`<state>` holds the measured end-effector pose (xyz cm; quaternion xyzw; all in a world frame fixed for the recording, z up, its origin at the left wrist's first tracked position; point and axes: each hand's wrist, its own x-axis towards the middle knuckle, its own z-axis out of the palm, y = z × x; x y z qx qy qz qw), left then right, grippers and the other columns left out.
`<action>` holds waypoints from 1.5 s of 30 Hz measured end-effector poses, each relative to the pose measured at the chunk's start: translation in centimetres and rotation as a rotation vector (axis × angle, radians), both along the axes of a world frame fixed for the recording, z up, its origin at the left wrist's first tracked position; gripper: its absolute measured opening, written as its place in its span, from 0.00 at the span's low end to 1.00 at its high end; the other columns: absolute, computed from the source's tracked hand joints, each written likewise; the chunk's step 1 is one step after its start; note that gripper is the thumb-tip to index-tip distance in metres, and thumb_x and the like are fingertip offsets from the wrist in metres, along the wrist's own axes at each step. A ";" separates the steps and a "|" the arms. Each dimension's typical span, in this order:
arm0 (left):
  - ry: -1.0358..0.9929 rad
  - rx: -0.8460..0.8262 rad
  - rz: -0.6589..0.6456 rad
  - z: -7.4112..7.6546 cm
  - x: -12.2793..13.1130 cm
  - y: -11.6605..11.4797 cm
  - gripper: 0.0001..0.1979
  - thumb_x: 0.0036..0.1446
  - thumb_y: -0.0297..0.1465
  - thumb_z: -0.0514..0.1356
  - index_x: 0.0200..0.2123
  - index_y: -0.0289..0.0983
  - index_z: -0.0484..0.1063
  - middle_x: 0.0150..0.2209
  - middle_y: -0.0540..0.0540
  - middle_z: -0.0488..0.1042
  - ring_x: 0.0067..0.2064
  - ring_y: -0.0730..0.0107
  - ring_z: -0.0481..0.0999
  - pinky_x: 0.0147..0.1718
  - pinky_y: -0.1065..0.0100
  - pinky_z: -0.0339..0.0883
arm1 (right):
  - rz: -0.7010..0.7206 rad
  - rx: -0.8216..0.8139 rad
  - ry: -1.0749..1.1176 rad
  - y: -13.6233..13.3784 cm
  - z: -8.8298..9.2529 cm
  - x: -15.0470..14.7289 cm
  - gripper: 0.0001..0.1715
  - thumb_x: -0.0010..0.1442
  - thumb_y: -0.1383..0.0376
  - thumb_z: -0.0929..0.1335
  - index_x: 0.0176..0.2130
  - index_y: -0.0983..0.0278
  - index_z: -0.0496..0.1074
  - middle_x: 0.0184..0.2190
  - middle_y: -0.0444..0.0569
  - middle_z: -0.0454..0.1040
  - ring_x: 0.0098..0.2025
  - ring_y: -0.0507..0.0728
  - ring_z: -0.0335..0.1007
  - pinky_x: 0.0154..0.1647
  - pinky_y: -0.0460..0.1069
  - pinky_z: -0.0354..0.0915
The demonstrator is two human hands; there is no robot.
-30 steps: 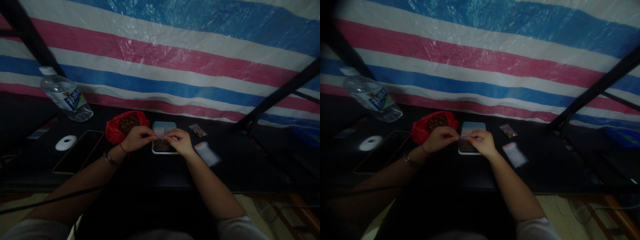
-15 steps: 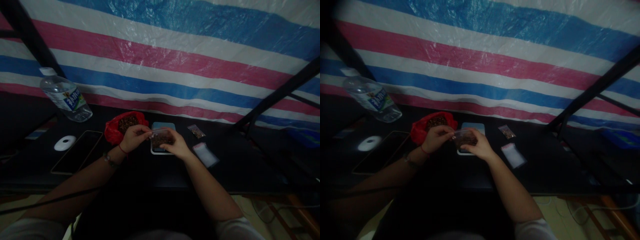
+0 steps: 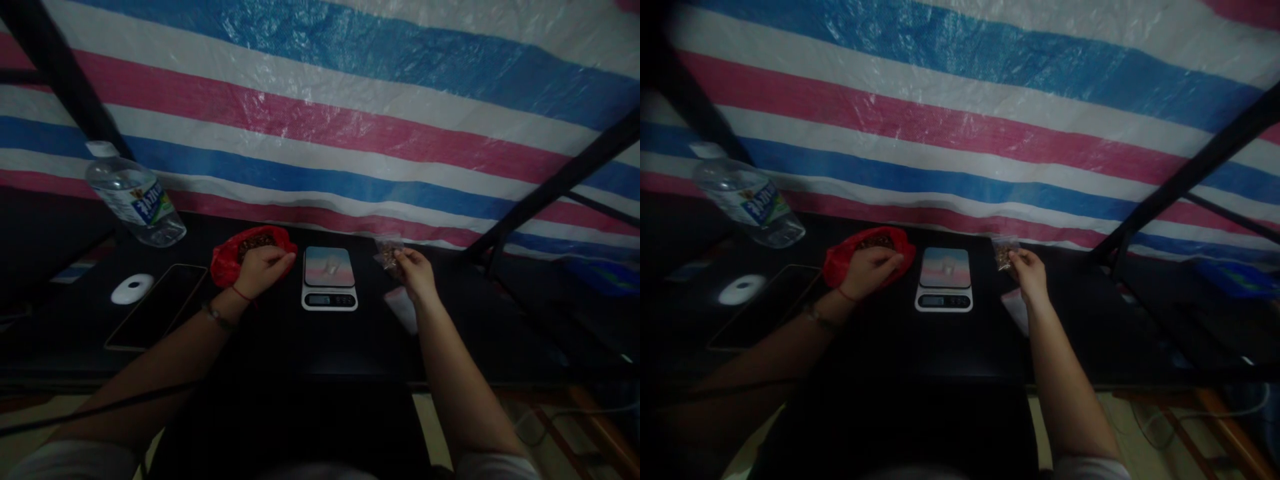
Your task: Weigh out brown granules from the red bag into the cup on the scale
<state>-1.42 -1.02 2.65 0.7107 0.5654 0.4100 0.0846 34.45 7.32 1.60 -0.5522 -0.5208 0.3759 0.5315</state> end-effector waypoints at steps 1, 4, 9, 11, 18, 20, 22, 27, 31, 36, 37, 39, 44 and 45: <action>0.117 -0.018 0.016 0.3 -0.7 0.1 0.21 0.59 0.43 0.53 0.25 0.35 0.76 0.28 0.44 0.78 0.32 0.67 0.76 0.35 0.68 0.67 | -0.010 -0.037 -0.110 0.5 -0.5 0.9 0.30 0.50 0.49 0.70 0.44 0.68 0.71 0.28 0.50 0.76 0.22 0.53 0.68 0.23 0.48 0.63; 0.351 -0.098 0.126 1.1 -3.2 0.8 0.25 0.62 0.43 0.47 0.28 0.36 0.77 0.32 0.42 0.79 0.35 0.64 0.76 0.36 0.67 0.65 | -0.132 -0.060 -0.583 1.4 -1.4 2.5 0.29 0.51 0.52 0.70 0.45 0.70 0.73 0.39 0.61 0.76 0.36 0.60 0.74 0.37 0.53 0.67; 0.482 -0.304 0.262 0.3 -6.0 2.3 0.21 0.59 0.39 0.48 0.40 0.37 0.78 0.40 0.40 0.79 0.40 0.57 0.78 0.38 0.64 0.67 | 0.026 0.128 -0.810 1.1 -1.0 0.4 0.24 0.60 0.53 0.63 0.46 0.68 0.74 0.44 0.60 0.74 0.48 0.62 0.71 0.51 0.56 0.64; 0.500 -0.303 0.225 -0.3 -6.0 2.7 0.21 0.59 0.37 0.48 0.42 0.35 0.78 0.44 0.39 0.79 0.44 0.56 0.77 0.44 0.62 0.67 | 0.188 0.263 -0.785 0.4 -0.5 -2.1 0.25 0.60 0.53 0.65 0.49 0.65 0.72 0.48 0.58 0.73 0.51 0.62 0.69 0.53 0.58 0.63; 0.532 -0.334 -0.027 1.0 -5.6 1.5 0.17 0.56 0.39 0.52 0.34 0.38 0.78 0.39 0.43 0.79 0.41 0.61 0.77 0.42 0.66 0.67 | 0.540 0.446 -0.802 -1.3 0.0 -9.5 0.34 0.52 0.61 0.72 0.57 0.63 0.66 0.56 0.56 0.69 0.58 0.63 0.63 0.59 0.60 0.57; 0.542 -0.486 -0.124 1.7 -5.3 0.5 0.16 0.54 0.42 0.54 0.29 0.39 0.78 0.32 0.45 0.79 0.33 0.63 0.76 0.33 0.68 0.66 | 0.545 0.448 -0.803 -1.2 -0.6 -10.2 0.30 0.53 0.63 0.71 0.55 0.63 0.68 0.53 0.56 0.71 0.55 0.63 0.66 0.57 0.60 0.58; 0.564 -0.577 -0.169 1.8 -4.7 -0.5 0.14 0.49 0.44 0.59 0.27 0.40 0.77 0.29 0.46 0.78 0.30 0.64 0.75 0.29 0.68 0.64 | 0.514 0.445 -0.801 -1.0 -1.3 -10.3 0.25 0.54 0.64 0.70 0.53 0.63 0.70 0.50 0.55 0.74 0.52 0.62 0.68 0.55 0.59 0.60; 0.711 -0.440 -0.082 1.6 -3.2 -1.4 0.07 0.48 0.33 0.60 0.26 0.39 0.76 0.34 0.41 0.77 0.35 0.60 0.75 0.33 0.65 0.65 | 0.429 0.445 -0.773 -0.9 -2.2 -10.0 0.23 0.54 0.64 0.69 0.50 0.62 0.72 0.44 0.52 0.76 0.48 0.61 0.69 0.53 0.58 0.62; 0.693 -0.334 -0.003 3.3 -4.1 -0.7 0.11 0.54 0.30 0.54 0.30 0.39 0.77 0.36 0.43 0.78 0.37 0.61 0.75 0.39 0.66 0.65 | 0.403 0.439 -0.742 -1.3 -2.1 -9.8 0.23 0.54 0.64 0.69 0.50 0.63 0.72 0.43 0.53 0.76 0.47 0.61 0.69 0.52 0.58 0.62; 0.640 -0.159 0.219 5.4 -4.8 -0.3 0.15 0.61 0.34 0.50 0.40 0.38 0.75 0.40 0.43 0.78 0.37 0.61 0.75 0.38 0.65 0.64 | 0.401 0.431 -0.717 -1.4 -2.2 -9.5 0.23 0.54 0.63 0.69 0.51 0.64 0.72 0.43 0.53 0.76 0.47 0.61 0.69 0.53 0.58 0.62; 0.644 -0.184 0.212 5.4 -4.5 -0.4 0.15 0.61 0.34 0.50 0.40 0.38 0.75 0.39 0.43 0.78 0.36 0.61 0.75 0.37 0.65 0.64 | 0.403 0.428 -0.717 -1.4 -2.2 -9.5 0.23 0.55 0.63 0.69 0.51 0.64 0.72 0.43 0.53 0.76 0.47 0.61 0.69 0.53 0.58 0.62; 0.668 -0.283 0.137 5.0 -3.7 -0.8 0.14 0.60 0.34 0.50 0.37 0.39 0.76 0.37 0.43 0.78 0.35 0.61 0.75 0.34 0.65 0.64 | 0.407 0.422 -0.715 -1.5 -2.2 -9.4 0.23 0.55 0.63 0.69 0.51 0.64 0.72 0.43 0.53 0.76 0.48 0.62 0.69 0.53 0.58 0.63; 0.664 -0.250 0.131 3.6 -1.7 -2.5 0.17 0.61 0.36 0.48 0.39 0.40 0.76 0.41 0.42 0.78 0.40 0.58 0.76 0.36 0.64 0.64 | 0.381 0.427 -0.674 -1.7 -2.1 -9.5 0.26 0.54 0.65 0.69 0.53 0.65 0.69 0.46 0.54 0.75 0.50 0.61 0.69 0.54 0.57 0.63; 0.678 -0.271 0.111 3.4 -1.3 -3.0 0.17 0.61 0.36 0.48 0.39 0.40 0.76 0.41 0.42 0.78 0.40 0.58 0.76 0.36 0.64 0.64 | 0.374 0.417 -0.665 -1.8 -2.1 -9.5 0.27 0.54 0.65 0.69 0.53 0.65 0.68 0.45 0.54 0.75 0.49 0.61 0.69 0.53 0.57 0.63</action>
